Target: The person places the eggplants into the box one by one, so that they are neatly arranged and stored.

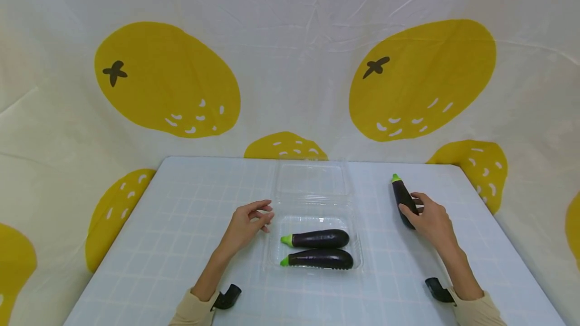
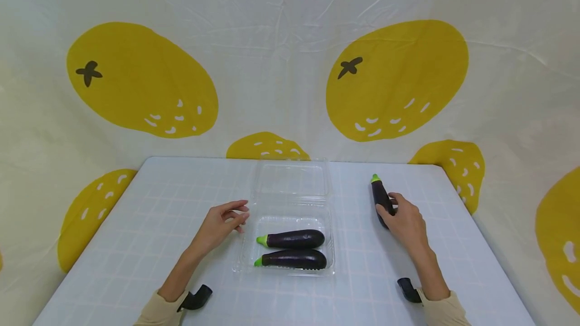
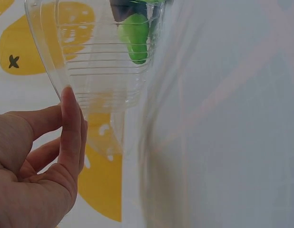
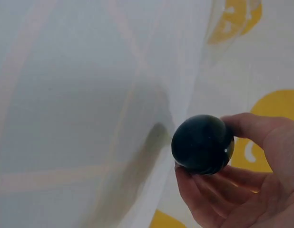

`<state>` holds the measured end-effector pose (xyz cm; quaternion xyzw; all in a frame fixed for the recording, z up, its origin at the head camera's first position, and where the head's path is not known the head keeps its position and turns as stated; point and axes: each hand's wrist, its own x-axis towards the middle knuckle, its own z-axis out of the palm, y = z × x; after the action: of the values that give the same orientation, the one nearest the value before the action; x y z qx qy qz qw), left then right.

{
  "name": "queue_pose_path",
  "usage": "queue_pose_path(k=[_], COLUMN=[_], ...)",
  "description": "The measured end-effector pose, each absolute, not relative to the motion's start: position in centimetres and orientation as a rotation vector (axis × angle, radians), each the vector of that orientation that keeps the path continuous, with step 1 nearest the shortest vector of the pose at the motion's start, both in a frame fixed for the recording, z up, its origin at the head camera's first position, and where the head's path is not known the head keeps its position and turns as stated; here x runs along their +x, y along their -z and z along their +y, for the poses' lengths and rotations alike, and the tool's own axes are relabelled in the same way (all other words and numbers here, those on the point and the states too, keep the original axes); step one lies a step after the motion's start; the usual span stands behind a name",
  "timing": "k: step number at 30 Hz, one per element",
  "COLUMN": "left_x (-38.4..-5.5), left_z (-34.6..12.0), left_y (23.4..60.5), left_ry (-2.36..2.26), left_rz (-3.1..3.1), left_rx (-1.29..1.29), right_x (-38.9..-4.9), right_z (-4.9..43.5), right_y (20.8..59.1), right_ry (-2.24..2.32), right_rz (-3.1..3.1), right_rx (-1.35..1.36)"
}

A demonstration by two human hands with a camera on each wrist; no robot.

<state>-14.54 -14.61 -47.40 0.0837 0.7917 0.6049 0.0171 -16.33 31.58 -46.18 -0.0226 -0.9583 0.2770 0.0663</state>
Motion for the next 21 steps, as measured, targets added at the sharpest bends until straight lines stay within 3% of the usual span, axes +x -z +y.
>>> queue_pose_path(k=[21], left_x=[-14.5], left_z=[-14.5], left_y=[47.3], left_ry=[-1.824], left_rz=[2.476], left_rx=[0.176], right_x=[-15.1], right_z=[29.2], right_y=[43.5], right_ry=[-0.851], right_rz=[-2.826], right_rx=[0.073])
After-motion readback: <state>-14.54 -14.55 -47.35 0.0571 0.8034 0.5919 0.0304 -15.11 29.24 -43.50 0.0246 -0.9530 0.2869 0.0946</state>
